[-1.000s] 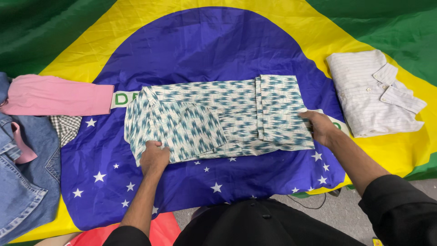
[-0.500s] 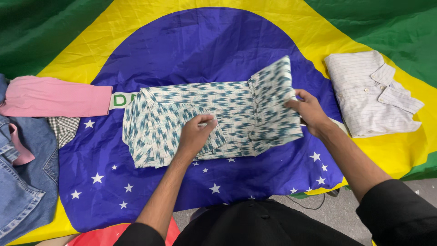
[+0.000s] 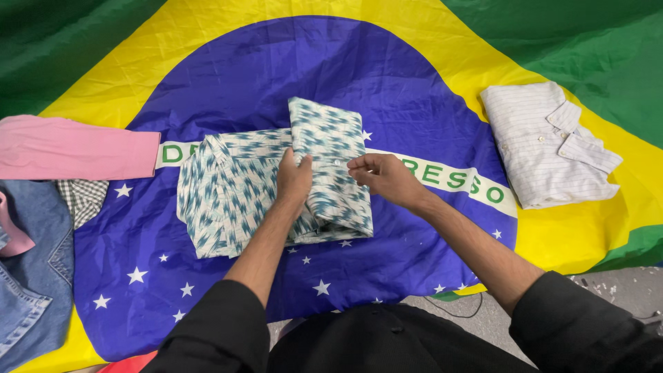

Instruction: The person folds a patterned short-sleeved shirt, then a pair of light-wash denim jeans, and finally a pink long-sleeved shirt on a Brazilian flag spread on the floor. Each item is folded into a neat rectangle and placed aside.

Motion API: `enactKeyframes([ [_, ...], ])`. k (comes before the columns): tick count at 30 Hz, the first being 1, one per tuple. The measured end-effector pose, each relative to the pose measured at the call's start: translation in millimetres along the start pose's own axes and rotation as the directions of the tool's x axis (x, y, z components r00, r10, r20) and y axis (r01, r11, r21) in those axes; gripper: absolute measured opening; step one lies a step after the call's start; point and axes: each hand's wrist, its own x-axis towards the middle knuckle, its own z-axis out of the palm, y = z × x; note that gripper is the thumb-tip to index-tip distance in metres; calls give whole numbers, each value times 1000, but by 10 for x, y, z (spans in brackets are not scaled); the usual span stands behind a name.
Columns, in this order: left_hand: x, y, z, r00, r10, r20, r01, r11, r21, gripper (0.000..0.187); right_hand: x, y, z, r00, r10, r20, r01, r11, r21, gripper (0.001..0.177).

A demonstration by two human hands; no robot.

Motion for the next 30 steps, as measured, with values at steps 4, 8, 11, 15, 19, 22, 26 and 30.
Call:
enactKeyframes([
  [4,64,-117,-623,991,105,81,-80,961,-264,35,29,84,-3,1000,-1,0,1,1000,-14,27],
  [8,195,-502,-1482,990,140,0,-138,973,-187,40,109,137,177,997,-73,11,74,991,-110,27],
  [11,273,-857,-1725,991,-86,-98,87,996,10,51,207,249,410,971,-225,84,238,946,-220,31],
  [15,251,-1100,-1779,971,-99,-216,169,928,333,62,306,379,708,981,-151,120,180,940,-289,59],
  [19,96,-1111,-1780,982,-89,-165,112,985,133,62,191,293,882,976,-184,114,216,862,-459,87],
  [22,-5,-1084,-1810,979,-42,-198,87,971,224,63,-74,121,1000,971,-155,183,233,785,-574,101],
  [26,-7,-1078,-1818,975,-150,-165,180,967,179,65,-355,-31,1221,981,-181,69,179,715,-676,99],
  [30,-35,-1271,-1830,950,-233,-209,301,866,399,64,-357,95,1255,996,-94,-11,67,779,-624,78],
])
